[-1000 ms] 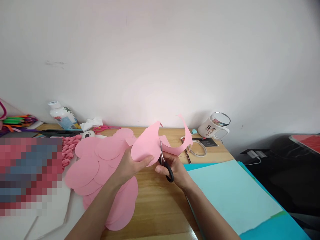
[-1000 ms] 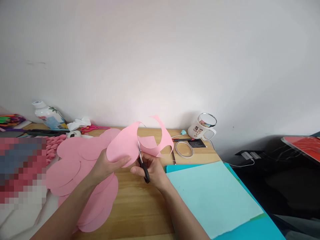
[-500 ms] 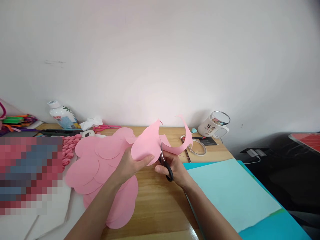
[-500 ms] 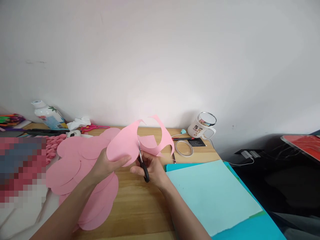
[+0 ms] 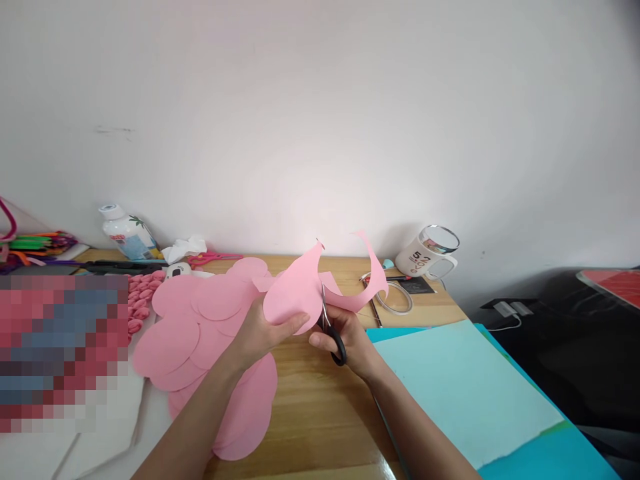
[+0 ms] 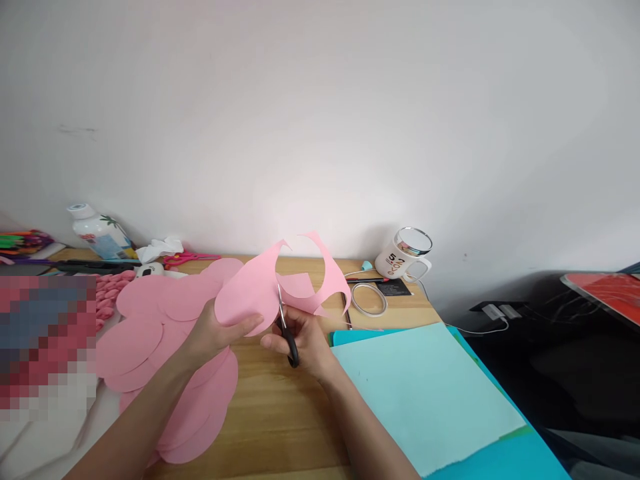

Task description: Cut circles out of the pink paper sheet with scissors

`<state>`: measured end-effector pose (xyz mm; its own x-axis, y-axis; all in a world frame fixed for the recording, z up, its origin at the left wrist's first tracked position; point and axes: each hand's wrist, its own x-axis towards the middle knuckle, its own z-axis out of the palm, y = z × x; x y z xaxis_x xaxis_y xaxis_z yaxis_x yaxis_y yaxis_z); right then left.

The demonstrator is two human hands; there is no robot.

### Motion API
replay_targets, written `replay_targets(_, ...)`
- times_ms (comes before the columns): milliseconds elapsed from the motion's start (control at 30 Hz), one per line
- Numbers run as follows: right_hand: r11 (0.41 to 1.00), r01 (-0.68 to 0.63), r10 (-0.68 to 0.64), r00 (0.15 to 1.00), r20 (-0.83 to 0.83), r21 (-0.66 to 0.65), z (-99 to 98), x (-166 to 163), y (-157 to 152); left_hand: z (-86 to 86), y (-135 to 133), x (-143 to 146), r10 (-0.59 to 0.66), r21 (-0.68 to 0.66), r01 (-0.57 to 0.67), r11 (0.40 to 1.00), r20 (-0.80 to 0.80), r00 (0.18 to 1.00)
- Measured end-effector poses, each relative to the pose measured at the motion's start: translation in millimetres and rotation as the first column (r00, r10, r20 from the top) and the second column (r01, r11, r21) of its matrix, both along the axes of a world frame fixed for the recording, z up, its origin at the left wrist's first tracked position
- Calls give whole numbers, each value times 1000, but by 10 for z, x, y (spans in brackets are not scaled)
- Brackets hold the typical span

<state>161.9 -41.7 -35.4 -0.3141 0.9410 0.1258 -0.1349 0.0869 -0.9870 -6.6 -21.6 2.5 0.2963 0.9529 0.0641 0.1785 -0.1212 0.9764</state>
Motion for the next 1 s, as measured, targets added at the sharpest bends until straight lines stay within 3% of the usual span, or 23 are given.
replay_targets(500, 998, 9, -8, 1000, -5, 63, 22, 2, -13, 5, 7, -39, -2, -24, 2, 1000, -11, 1000)
replay_targets(1000, 1000, 23, -24, 999, 41, 19, -1, 4, -20, -47, 43, -49, 2, 6, -2, 1000, 64, 998)
